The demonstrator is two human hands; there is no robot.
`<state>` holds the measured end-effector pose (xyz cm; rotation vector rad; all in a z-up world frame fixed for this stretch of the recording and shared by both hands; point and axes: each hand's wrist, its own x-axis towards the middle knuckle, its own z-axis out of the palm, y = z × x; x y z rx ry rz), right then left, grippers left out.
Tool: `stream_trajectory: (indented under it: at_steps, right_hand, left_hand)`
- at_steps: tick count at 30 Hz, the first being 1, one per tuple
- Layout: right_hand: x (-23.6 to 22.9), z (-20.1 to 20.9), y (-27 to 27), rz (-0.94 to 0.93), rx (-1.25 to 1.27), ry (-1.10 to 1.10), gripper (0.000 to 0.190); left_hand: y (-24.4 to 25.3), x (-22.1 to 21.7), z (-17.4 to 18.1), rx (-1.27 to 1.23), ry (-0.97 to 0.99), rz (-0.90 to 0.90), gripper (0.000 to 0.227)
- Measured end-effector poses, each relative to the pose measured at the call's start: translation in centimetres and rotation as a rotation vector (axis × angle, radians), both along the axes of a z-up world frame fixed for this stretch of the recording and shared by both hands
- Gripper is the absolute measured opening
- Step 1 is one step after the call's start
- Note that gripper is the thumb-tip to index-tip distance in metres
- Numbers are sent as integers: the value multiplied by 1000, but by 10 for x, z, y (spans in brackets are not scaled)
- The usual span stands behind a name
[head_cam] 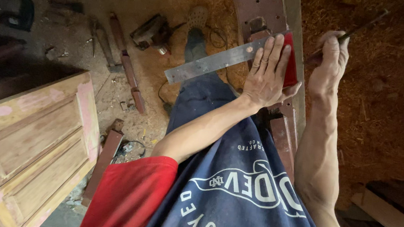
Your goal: The person uses a metal square and pencil to mark lines on a long reddish-brown wooden beam. Then the person uses an angle grinder to grind along the marked groove on the beam, removing material and creating dust.
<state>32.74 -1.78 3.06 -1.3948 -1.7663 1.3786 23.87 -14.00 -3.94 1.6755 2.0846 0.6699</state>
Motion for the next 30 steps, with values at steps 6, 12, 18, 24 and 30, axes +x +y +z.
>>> stream_trajectory:
  at_steps: [6,12,18,24,30]
  right_hand:
    - [-28,7,-1,303,98,1,21]
    - [-54,10,9,463,187,-227,25]
    - [-57,8,14,538,234,-258,21]
    - [-56,5,17,635,355,-260,15]
    - [-46,-6,39,558,202,-397,20]
  left_hand:
    - [1,-1,-3,-100,-24,-62,96]
    - [2,4,-10,-3,-33,-11,94]
    - [0,6,-13,80,-4,19,95]
    - [1,3,-11,24,10,-10,96]
    - [-2,1,-4,152,9,60,90]
